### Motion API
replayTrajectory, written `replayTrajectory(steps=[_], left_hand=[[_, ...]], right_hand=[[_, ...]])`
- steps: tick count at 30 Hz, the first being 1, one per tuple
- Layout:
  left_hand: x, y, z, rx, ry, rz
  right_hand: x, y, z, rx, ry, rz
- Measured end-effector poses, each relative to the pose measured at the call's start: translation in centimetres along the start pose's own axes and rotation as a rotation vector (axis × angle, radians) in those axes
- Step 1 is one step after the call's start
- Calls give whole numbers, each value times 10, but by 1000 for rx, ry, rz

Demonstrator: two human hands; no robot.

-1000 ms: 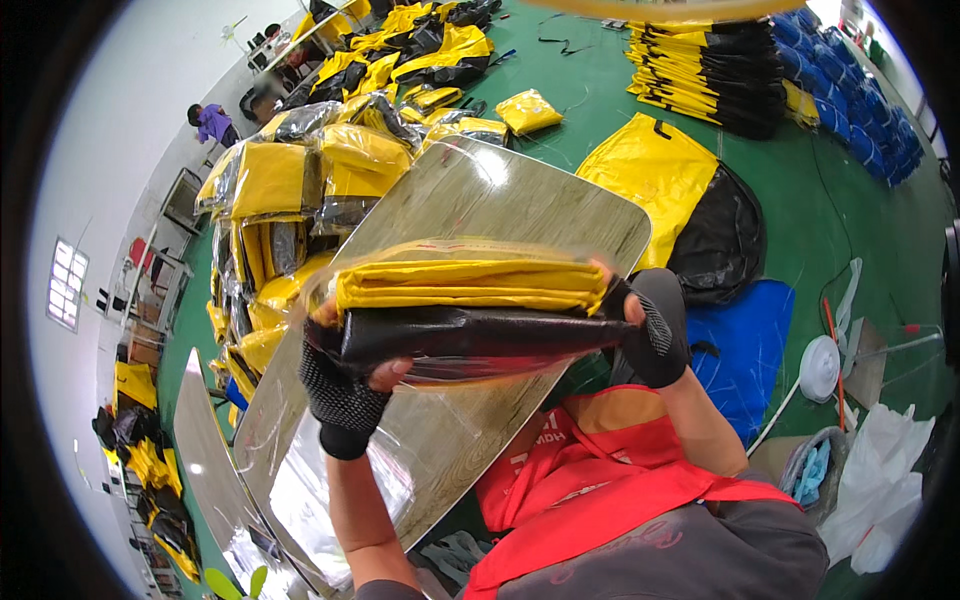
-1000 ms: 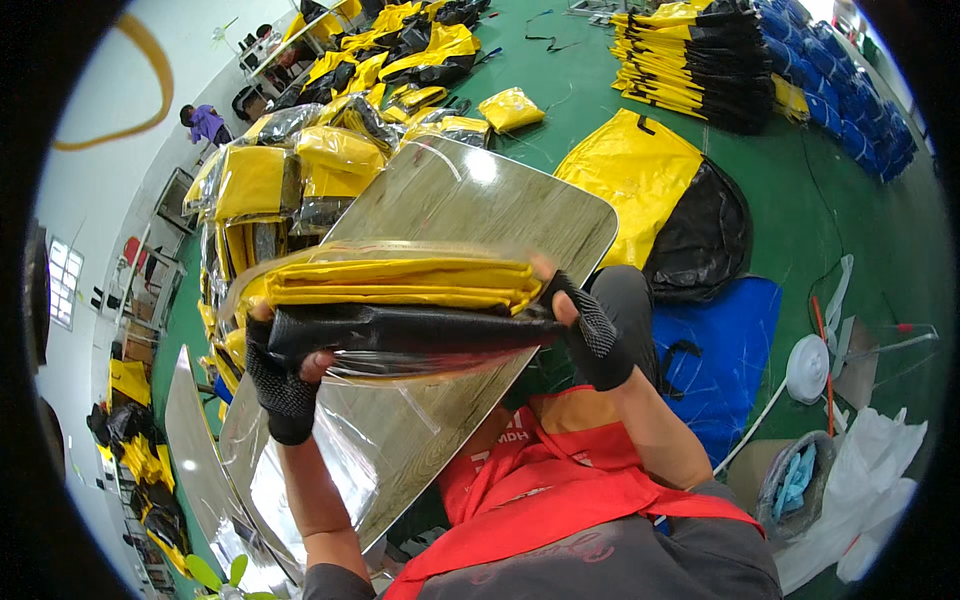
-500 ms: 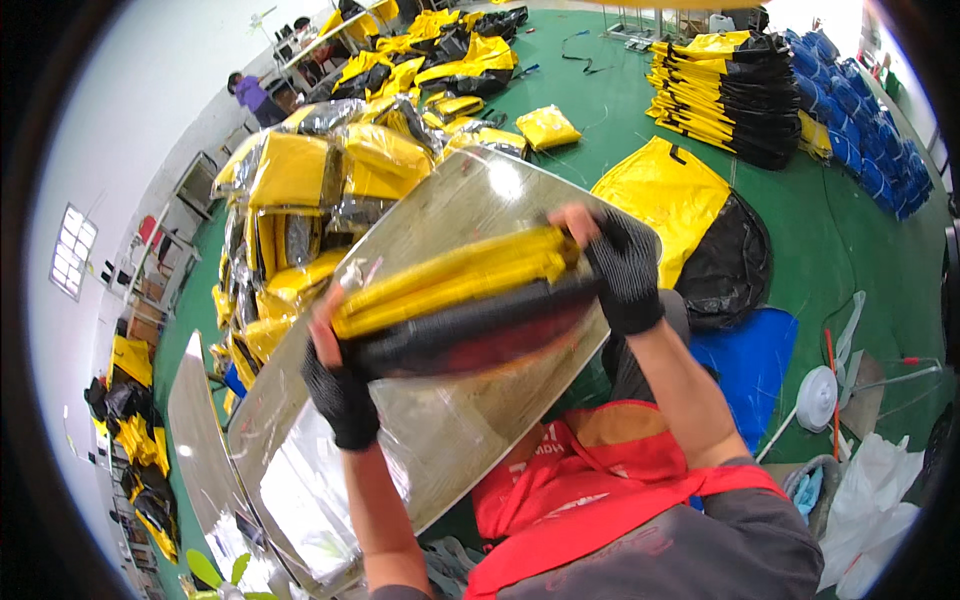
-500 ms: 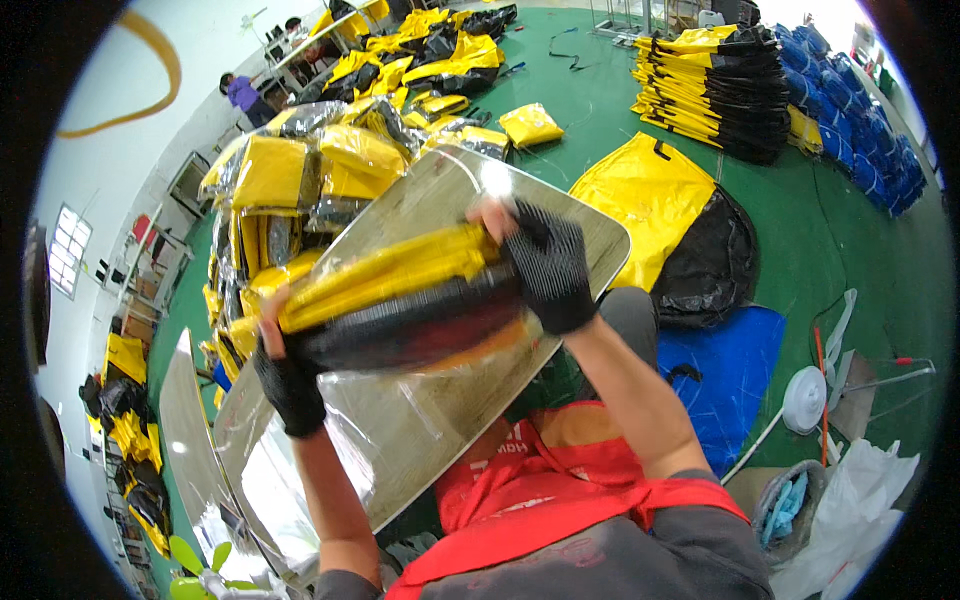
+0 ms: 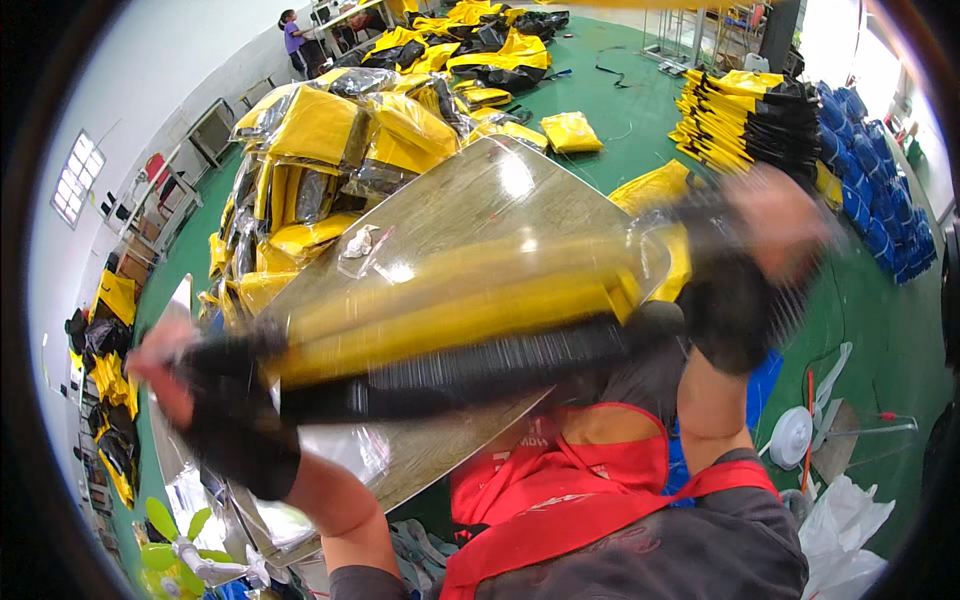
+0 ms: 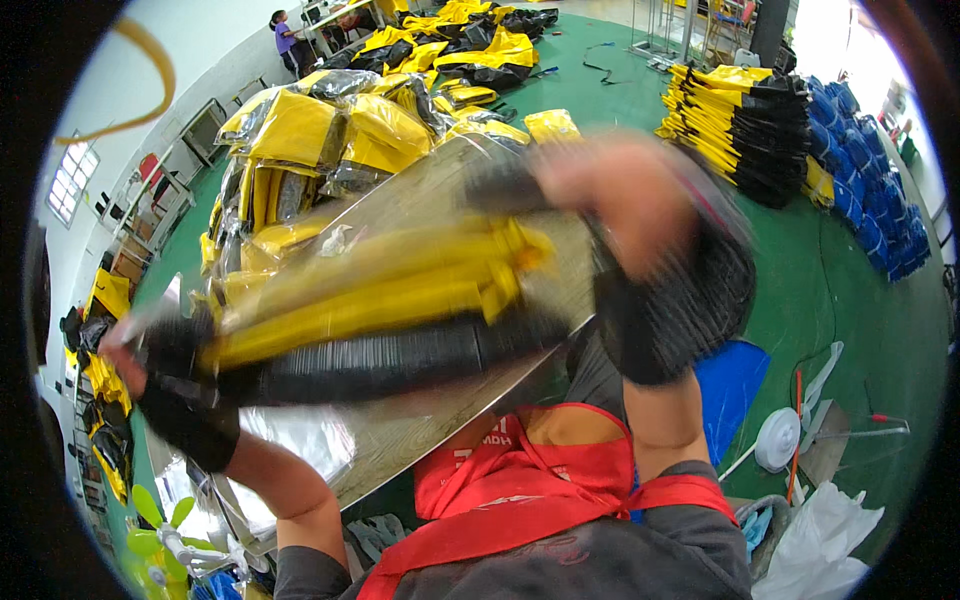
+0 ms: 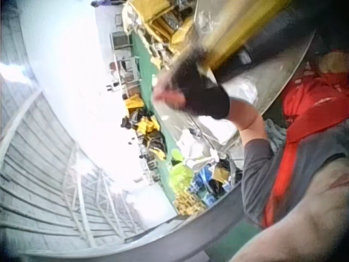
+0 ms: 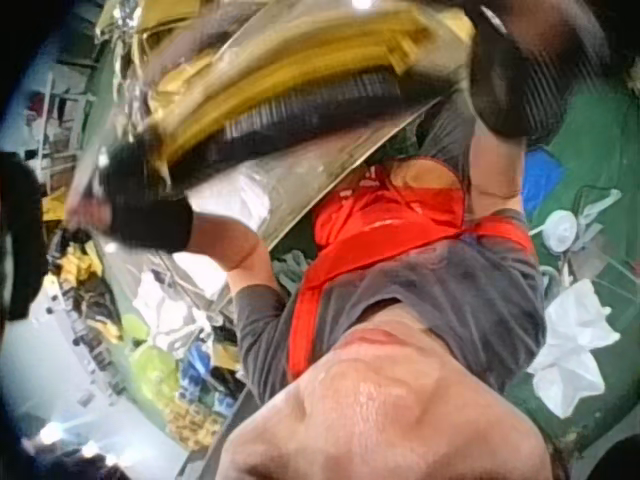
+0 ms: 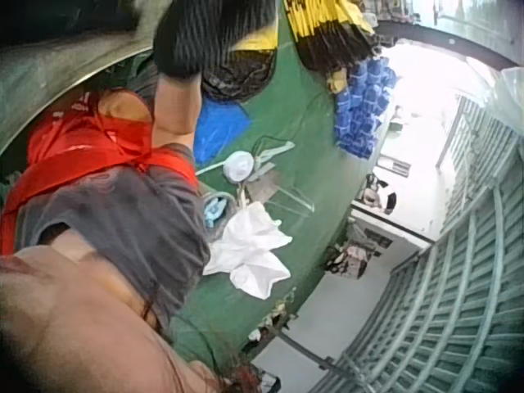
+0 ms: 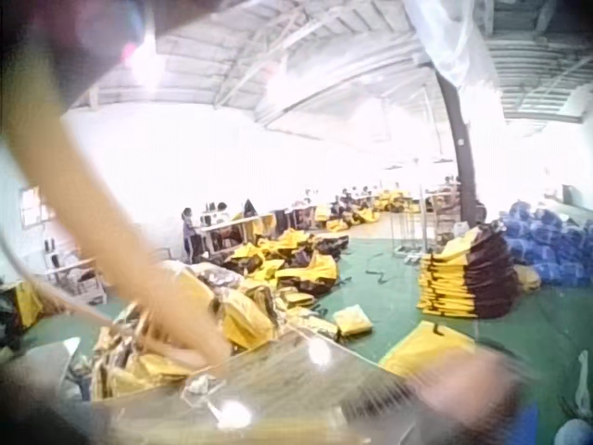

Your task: The person repeatedly folds yellow and black waterproof bags and places them into clear plastic packaging on a workbench. The person handles the bags one at a time, folds them into compact rectangles, and inserts them into plastic sleeves.

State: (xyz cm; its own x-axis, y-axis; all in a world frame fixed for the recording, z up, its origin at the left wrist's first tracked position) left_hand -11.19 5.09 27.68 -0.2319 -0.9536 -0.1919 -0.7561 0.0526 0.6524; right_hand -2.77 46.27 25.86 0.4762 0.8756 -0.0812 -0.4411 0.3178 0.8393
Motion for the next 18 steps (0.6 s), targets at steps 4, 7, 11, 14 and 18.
replayTrajectory(steps=[4, 7, 11, 14, 18], left_hand=[[-46, -27, 62, 89, 352, -251], [-41, -37, 88, 353, 245, -271], [2, -77, 193, 921, 133, -17], [14, -100, 274, 851, -152, -136], [-10, -119, 295, 1031, -133, -61]], right_hand=[[3, -26, -25, -276, -116, 97], [-19, -44, -37, -540, 244, 78], [-57, -99, -136, -575, 128, 160], [-58, -151, -212, -679, -179, 152], [-52, -179, -250, -656, -350, 76]])
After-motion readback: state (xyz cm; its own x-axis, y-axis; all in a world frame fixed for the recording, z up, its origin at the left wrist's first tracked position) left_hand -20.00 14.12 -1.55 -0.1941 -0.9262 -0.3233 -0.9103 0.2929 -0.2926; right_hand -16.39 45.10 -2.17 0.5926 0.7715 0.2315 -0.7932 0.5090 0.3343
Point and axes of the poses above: each hand's wrist, its own y-axis towards the middle knuckle, its own x-axis out of the back of the hand, z = x × y, the point moved 5 cm from there along y, towards the middle knuckle, and after that the axes turned 1 degree about x, right-handed, at the moved point
